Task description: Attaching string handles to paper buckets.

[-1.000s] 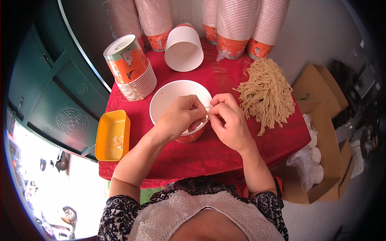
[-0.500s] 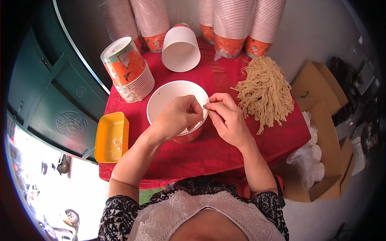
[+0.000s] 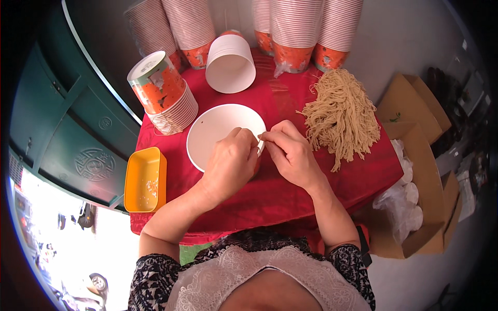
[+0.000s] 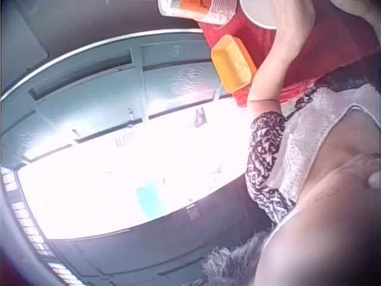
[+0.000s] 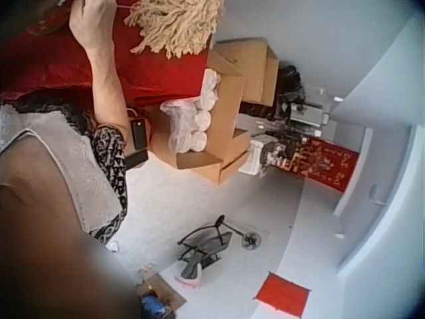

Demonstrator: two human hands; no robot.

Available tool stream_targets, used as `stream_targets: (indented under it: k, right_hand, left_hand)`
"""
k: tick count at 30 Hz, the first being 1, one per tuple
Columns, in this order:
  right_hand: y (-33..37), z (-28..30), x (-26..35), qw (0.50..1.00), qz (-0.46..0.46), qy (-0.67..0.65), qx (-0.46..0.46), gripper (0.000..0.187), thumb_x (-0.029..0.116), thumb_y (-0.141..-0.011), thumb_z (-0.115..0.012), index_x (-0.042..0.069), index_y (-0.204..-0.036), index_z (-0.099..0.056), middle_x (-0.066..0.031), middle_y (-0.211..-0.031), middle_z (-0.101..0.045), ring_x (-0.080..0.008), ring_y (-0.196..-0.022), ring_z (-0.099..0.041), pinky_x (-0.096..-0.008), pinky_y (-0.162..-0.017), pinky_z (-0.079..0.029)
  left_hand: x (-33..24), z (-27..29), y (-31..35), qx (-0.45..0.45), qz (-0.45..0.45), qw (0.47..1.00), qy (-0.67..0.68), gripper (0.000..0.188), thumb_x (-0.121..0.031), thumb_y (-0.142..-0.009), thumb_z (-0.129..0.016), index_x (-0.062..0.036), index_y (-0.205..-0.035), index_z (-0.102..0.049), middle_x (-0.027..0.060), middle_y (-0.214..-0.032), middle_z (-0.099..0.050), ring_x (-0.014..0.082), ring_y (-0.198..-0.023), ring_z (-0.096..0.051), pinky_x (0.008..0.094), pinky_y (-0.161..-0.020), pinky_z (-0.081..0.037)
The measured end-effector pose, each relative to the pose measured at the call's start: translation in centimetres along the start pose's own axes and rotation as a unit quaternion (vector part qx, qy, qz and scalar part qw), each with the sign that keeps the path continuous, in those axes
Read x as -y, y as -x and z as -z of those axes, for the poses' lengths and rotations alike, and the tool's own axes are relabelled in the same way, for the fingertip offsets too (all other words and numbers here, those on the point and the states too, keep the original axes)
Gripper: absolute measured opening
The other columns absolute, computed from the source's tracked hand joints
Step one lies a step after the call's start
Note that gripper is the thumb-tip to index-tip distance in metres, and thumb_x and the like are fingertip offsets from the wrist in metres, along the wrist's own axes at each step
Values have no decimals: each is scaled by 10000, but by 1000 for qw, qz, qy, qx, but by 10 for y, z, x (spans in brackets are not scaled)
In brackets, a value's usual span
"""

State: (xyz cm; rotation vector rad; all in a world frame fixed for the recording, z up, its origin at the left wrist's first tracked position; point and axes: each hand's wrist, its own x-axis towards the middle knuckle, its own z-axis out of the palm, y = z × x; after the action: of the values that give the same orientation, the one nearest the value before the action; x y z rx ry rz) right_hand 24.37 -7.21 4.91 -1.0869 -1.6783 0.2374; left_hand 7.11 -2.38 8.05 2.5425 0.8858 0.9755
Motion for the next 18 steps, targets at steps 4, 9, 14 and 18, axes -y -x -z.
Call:
stream_targets:
  k: [4,9,14,18]
  right_hand:
    - [2,-3,-8,999,3,-33,-7,165,-49,-919,-593,-53,-1073,-651,-119,-990,-587,-228,-862,-619,-307,-735,-508]
    - [5,-4,-11,996,-29,-83,26,163,-30,-944,-559,-53,-1087,-634,-107,-1042,-563,-204,-930,-594,-291,-796,-487]
    - [5,-1,-13,990,-50,-128,41,149,-21,-936,-572,-40,-1069,-637,-83,-1057,-552,-181,-967,-567,-274,-824,-465]
    - [4,0,-9,988,-70,-133,48,140,-12,-923,-605,-27,-1057,-641,-76,-1058,-552,-172,-968,-559,-268,-821,-458]
  left_hand:
    - [-3,0,1,2,10,1000,5,111,23,-815,-665,7,-898,-593,182,-861,-670,354,-777,-673,387,-666,-536]
    - [5,0,2,-6,5,997,82,106,0,-838,-683,11,-907,-603,137,-808,-667,247,-710,-658,337,-654,-521]
    - [5,5,0,50,67,983,161,114,-17,-860,-700,14,-927,-614,49,-785,-637,97,-707,-565,267,-634,-482]
    - [5,5,0,46,52,987,147,106,-15,-864,-697,9,-923,-612,46,-787,-629,98,-703,-561,264,-632,-480]
